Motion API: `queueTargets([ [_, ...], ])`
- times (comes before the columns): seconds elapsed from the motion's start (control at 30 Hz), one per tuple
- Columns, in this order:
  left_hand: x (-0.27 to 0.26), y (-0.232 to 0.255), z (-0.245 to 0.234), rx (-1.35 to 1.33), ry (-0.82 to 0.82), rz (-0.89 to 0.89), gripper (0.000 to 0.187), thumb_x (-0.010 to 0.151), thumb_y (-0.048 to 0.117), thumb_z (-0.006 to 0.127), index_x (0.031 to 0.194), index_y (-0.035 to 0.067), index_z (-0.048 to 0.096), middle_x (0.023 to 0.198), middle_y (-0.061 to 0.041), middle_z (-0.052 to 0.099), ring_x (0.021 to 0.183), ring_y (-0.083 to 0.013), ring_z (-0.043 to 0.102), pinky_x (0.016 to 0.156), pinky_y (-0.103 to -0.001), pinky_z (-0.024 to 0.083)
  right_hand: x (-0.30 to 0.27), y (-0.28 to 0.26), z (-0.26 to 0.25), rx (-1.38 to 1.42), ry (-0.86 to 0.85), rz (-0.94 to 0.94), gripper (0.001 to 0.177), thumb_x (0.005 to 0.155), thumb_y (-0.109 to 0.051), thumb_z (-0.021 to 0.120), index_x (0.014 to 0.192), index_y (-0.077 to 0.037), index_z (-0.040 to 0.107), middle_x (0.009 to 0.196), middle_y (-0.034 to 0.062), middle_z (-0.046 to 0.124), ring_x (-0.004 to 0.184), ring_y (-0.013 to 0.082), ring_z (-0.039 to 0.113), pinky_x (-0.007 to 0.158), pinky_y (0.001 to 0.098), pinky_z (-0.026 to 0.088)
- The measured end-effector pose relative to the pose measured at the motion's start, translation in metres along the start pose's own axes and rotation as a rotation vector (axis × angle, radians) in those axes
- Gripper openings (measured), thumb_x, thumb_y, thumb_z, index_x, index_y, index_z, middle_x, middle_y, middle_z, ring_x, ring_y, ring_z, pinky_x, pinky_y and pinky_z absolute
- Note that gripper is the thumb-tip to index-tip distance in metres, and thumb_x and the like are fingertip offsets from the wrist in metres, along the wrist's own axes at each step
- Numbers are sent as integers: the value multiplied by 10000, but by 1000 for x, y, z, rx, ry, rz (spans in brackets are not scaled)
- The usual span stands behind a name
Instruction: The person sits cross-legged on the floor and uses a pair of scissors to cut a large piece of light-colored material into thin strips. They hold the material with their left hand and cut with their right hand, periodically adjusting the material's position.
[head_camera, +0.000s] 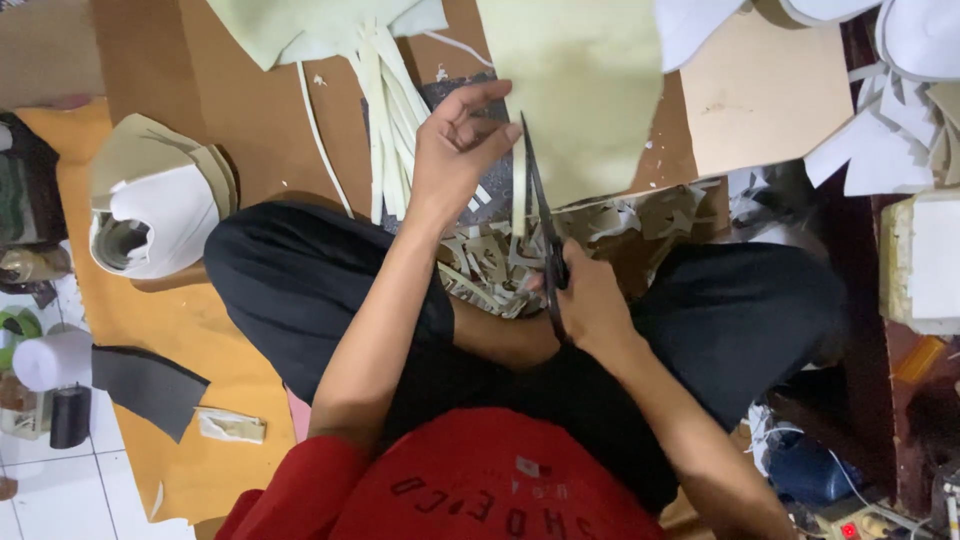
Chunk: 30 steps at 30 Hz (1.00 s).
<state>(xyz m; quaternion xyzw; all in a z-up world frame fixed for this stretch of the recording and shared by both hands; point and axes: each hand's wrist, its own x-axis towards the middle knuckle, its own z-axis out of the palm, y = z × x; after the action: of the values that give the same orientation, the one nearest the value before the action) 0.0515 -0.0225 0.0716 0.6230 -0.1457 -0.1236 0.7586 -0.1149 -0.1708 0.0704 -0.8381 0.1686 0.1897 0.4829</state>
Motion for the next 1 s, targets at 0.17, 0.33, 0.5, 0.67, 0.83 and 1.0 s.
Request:
queueTargets([
  [0.17, -13, -35, -16, 82, -147, -29, 494, 957, 48, 768, 1406, 161, 598, 1477, -38, 607, 1349, -185, 585, 1026, -332, 549, -17, 11, 18, 71, -54, 134, 167, 938, -291, 634, 1009, -144, 668, 1011, 60, 800, 961, 263, 766, 875, 351, 528],
  [0.33, -18, -84, -21, -8, -80, -137, 522, 915, 32, 789, 1407, 98, 626, 968, -30, 610, 762, -75, 613, 839, -267, 559, -12, 33, 33, 184, -11, -124, 312, 1031, -387, 536, 921, -97, 566, 505, 76, 602, 452, 201, 649, 499, 301, 492],
  [0.5, -24, -90, -26, -18, -38, -150, 541, 857, -12, 829, 1363, 85, 665, 1280, -162, 655, 822, -120, 711, 763, -322, 682, 6, 42, 47, 286, -60, -116, 634, 1024, -675, 274, 790, -137, 513, 416, 88, 621, 414, 215, 689, 443, 294, 523],
  [0.67, -27, -102, -36, 80, -29, -211, 542, 873, 14, 811, 1385, 46, 636, 1307, -208, 636, 828, -155, 719, 785, -359, 681, 26, 51, 62, 480, -98, -64, 695, 1047, -652, 318, 755, -69, 556, 514, 165, 603, 411, 305, 672, 347, 361, 531],
  [0.83, -23, -52, -27, 186, -32, -235, 520, 866, 8, 781, 1366, 70, 653, 1312, -216, 649, 808, -185, 760, 777, -350, 683, 30, 54, 58, 426, -116, -53, 708, 1036, -694, 344, 746, -78, 542, 503, 141, 563, 402, 302, 658, 353, 351, 540],
  [1.0, -19, -49, -25, 233, -43, -251, 541, 877, 33, 782, 1395, 77, 635, 1334, -216, 645, 840, -201, 769, 791, -361, 670, 32, 44, 54, 415, -121, 2, 748, 1020, -722, 293, 800, -57, 556, 539, 146, 550, 413, 309, 655, 372, 376, 556],
])
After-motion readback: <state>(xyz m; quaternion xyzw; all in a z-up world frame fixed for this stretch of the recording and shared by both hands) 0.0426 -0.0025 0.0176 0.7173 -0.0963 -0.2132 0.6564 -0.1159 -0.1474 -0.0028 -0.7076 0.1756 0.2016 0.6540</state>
